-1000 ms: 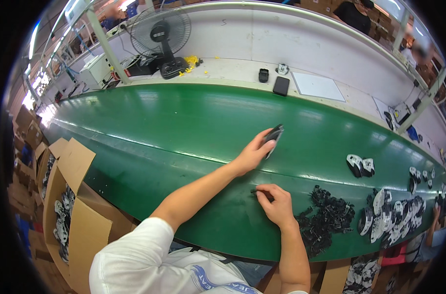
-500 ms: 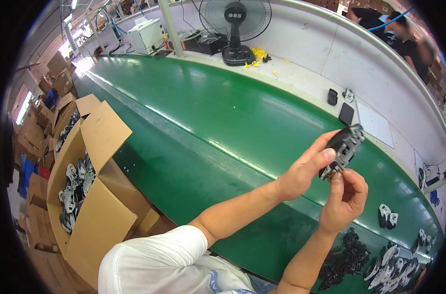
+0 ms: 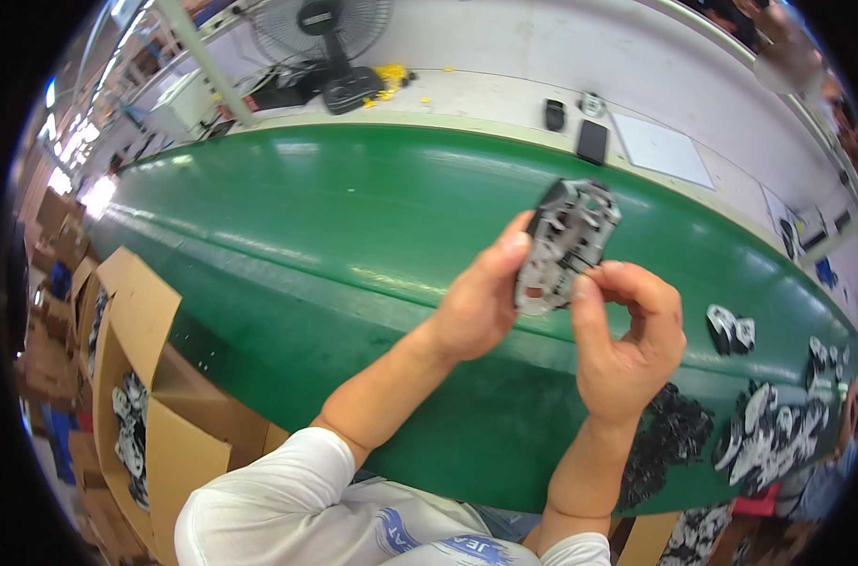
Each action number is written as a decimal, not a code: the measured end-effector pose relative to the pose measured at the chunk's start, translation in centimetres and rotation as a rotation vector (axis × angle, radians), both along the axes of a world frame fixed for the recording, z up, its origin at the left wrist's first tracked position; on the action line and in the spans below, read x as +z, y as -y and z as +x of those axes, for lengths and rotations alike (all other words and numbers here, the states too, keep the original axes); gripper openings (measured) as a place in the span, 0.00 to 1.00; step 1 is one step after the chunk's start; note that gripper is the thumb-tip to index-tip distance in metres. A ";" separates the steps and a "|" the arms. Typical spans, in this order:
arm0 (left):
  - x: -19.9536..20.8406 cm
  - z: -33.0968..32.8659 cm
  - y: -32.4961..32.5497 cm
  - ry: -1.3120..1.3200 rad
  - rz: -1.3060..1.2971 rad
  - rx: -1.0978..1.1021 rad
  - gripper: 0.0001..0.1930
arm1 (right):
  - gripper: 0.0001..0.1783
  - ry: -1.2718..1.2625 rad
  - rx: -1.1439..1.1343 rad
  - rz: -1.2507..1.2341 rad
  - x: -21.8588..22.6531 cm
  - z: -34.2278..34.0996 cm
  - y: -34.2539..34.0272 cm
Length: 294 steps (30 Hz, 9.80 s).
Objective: The person assembles computer mouse shells by picking up small plastic components and pressing them into the mouse casings by hand, then placing the assembled casings onto the conveyor belt.
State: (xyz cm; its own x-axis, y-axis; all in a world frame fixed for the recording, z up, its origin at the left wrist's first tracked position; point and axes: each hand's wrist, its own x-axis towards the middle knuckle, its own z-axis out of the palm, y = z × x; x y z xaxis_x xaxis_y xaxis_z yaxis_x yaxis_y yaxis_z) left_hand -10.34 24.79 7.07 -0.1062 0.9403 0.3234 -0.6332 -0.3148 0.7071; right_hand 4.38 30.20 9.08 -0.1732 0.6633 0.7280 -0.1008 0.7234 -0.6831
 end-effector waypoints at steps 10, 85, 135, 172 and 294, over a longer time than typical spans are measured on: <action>0.3 1.8 0.6 -0.196 -0.049 0.003 0.34 | 0.14 0.129 -0.172 0.258 0.7 0.9 -1.0; -1.6 -3.4 24.0 -0.187 -0.585 0.682 0.27 | 0.37 1.441 -0.153 -0.039 -3.5 14.1 0.5; -4.3 -22.0 71.7 -1.839 -1.886 0.859 0.53 | 0.10 0.938 0.311 0.023 -10.9 6.9 5.0; -5.6 13.4 -17.8 -1.562 0.293 0.038 0.31 | 0.14 0.660 0.681 -0.160 -15.2 3.5 4.3; 0.3 2.8 0.5 -0.366 -0.147 0.497 0.23 | 0.41 0.105 0.179 -0.173 -1.2 0.3 0.0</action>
